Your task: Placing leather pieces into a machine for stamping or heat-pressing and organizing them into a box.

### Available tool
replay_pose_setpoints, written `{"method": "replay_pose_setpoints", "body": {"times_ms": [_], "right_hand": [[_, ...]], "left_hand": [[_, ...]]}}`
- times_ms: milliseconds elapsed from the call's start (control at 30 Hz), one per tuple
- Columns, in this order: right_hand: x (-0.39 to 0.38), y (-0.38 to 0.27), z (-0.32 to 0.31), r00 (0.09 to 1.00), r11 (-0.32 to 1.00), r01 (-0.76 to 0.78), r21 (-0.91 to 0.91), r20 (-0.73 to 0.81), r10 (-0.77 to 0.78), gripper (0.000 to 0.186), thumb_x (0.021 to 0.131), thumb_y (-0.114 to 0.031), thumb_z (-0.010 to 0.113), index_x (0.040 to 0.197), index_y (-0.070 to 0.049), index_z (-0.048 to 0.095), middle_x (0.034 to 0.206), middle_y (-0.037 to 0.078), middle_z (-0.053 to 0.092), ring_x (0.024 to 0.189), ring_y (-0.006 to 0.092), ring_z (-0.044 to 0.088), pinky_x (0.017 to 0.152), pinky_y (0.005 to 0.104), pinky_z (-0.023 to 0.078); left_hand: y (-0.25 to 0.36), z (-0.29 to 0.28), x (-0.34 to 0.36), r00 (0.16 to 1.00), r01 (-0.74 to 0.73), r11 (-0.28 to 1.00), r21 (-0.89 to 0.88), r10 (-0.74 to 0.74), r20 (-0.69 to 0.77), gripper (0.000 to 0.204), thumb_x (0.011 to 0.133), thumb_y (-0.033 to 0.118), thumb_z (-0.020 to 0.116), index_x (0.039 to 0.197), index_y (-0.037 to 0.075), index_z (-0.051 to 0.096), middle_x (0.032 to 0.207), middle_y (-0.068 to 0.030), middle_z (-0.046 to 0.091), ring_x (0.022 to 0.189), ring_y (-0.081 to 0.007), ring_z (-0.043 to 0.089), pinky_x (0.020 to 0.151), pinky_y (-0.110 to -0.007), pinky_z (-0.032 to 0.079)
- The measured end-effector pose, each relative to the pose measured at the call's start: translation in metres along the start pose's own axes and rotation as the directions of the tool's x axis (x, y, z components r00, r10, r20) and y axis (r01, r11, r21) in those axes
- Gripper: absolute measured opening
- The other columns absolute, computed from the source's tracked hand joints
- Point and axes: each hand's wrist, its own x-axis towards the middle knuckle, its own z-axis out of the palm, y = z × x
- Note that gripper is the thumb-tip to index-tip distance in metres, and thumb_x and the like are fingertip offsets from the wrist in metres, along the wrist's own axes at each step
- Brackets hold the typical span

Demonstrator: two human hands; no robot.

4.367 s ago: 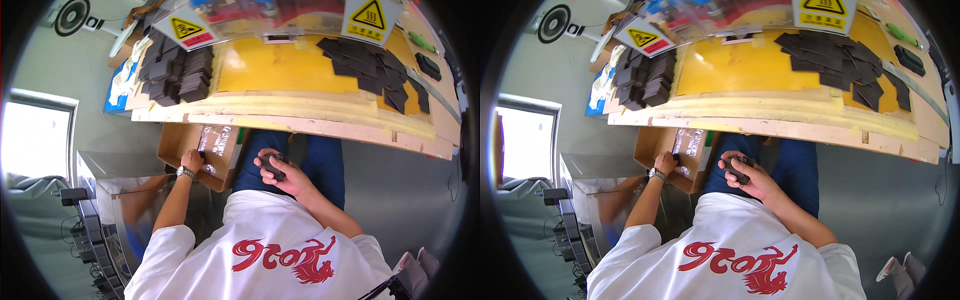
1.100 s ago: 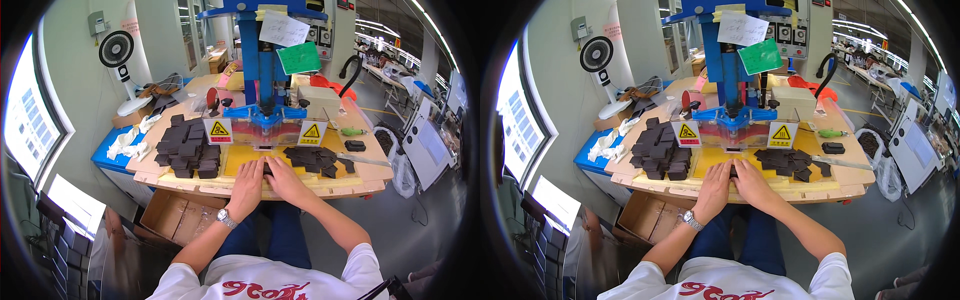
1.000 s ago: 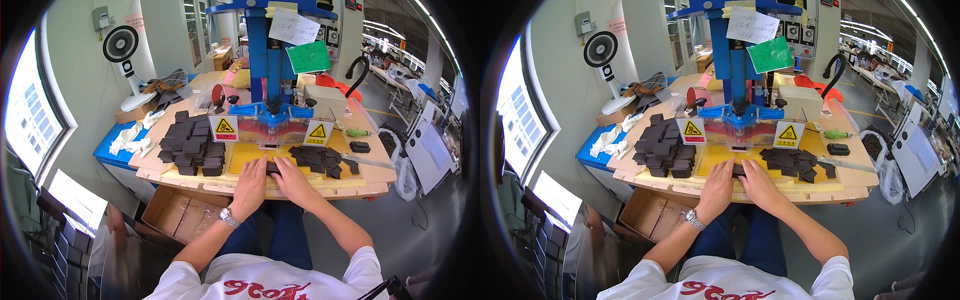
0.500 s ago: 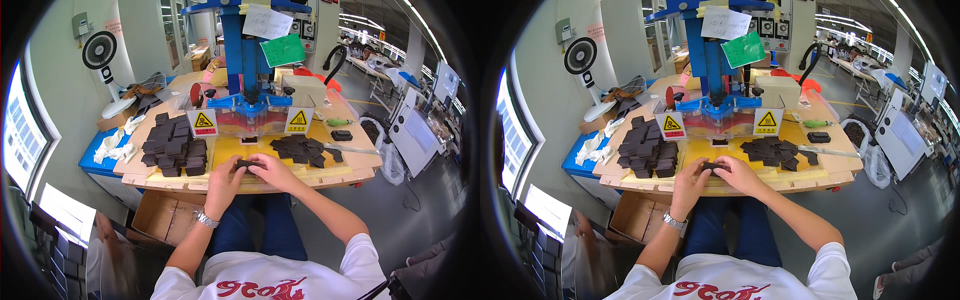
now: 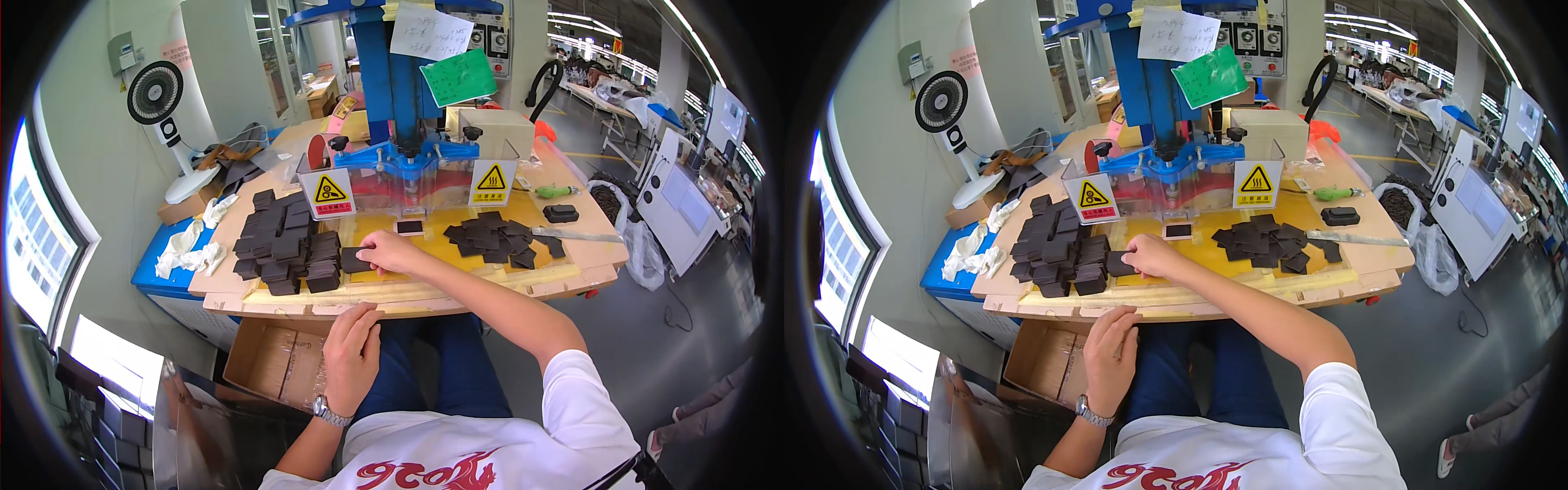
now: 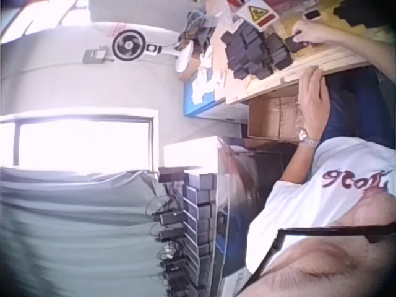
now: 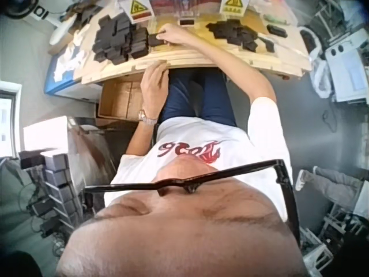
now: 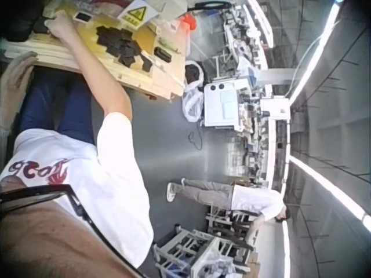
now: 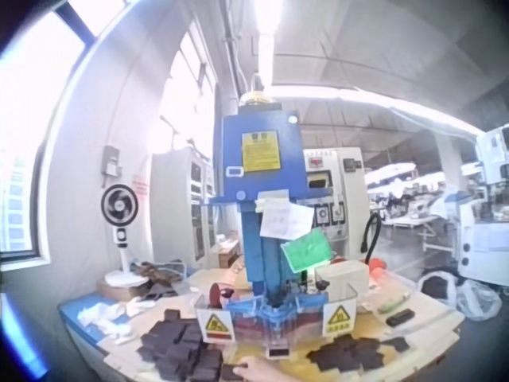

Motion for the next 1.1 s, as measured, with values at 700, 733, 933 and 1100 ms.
{"method": "replay_pose_setpoints", "body": {"times_ms": [700, 733, 933, 1100], "right_hand": [[-0.051, -0.01, 0.006, 0.819, 0.834, 0.386, -0.394, -0.269, -0.506, 0.043, 0.092, -0.02, 0.083, 0.129, 0.0, 0.074, 0.112, 0.021, 0.072, 0.105, 0.041, 0.068, 0.095, 0.0463, 0.054], [-0.051, -0.009, 0.006, 0.82, 0.834, 0.383, -0.396, -0.27, -0.505, 0.043, 0.092, -0.02, 0.083, 0.129, 0.0, 0.074, 0.112, 0.021, 0.072, 0.105, 0.041, 0.068, 0.095, 0.0463, 0.054], [-0.058, -0.012, 0.001, 0.85, 0.838, 0.384, -0.388, -0.206, -0.485, 0.042, 0.093, -0.019, 0.082, 0.131, -0.002, 0.074, 0.108, 0.016, 0.072, 0.103, 0.0374, 0.069, 0.091, 0.0432, 0.054], [-0.093, -0.009, -0.016, 0.919, 0.933, 0.268, -0.239, -0.227, -0.322, 0.046, 0.097, -0.016, 0.079, 0.139, -0.001, 0.068, 0.1, 0.011, 0.073, 0.078, 0.0207, 0.07, 0.071, 0.0364, 0.057]], "left_hand": [[-0.071, -0.022, 0.103, 0.964, -0.239, 0.932, 0.272, 0.194, 0.184, 0.044, 0.084, 0.002, 0.08, 0.126, -0.003, 0.069, 0.129, -0.0201, 0.069, 0.13, -0.0415, 0.06, 0.11, -0.049, 0.05], [-0.073, -0.02, 0.104, 0.956, -0.261, 0.926, 0.275, 0.207, 0.208, 0.044, 0.085, 0.004, 0.08, 0.127, -0.002, 0.069, 0.128, -0.0199, 0.07, 0.13, -0.0412, 0.06, 0.11, -0.049, 0.05], [-0.079, -0.013, 0.115, 0.937, -0.235, 0.921, 0.311, 0.129, 0.325, 0.037, 0.082, 0.008, 0.083, 0.117, 0.0, 0.074, 0.11, -0.0159, 0.075, 0.112, -0.0375, 0.066, 0.1, -0.049, 0.052], [-0.062, -0.007, 0.103, 0.971, -0.136, 0.967, 0.218, 0.086, 0.224, 0.031, 0.079, 0.008, 0.085, 0.108, 0.002, 0.076, 0.102, -0.0147, 0.074, 0.101, -0.0367, 0.068, 0.091, -0.047, 0.054]]}}
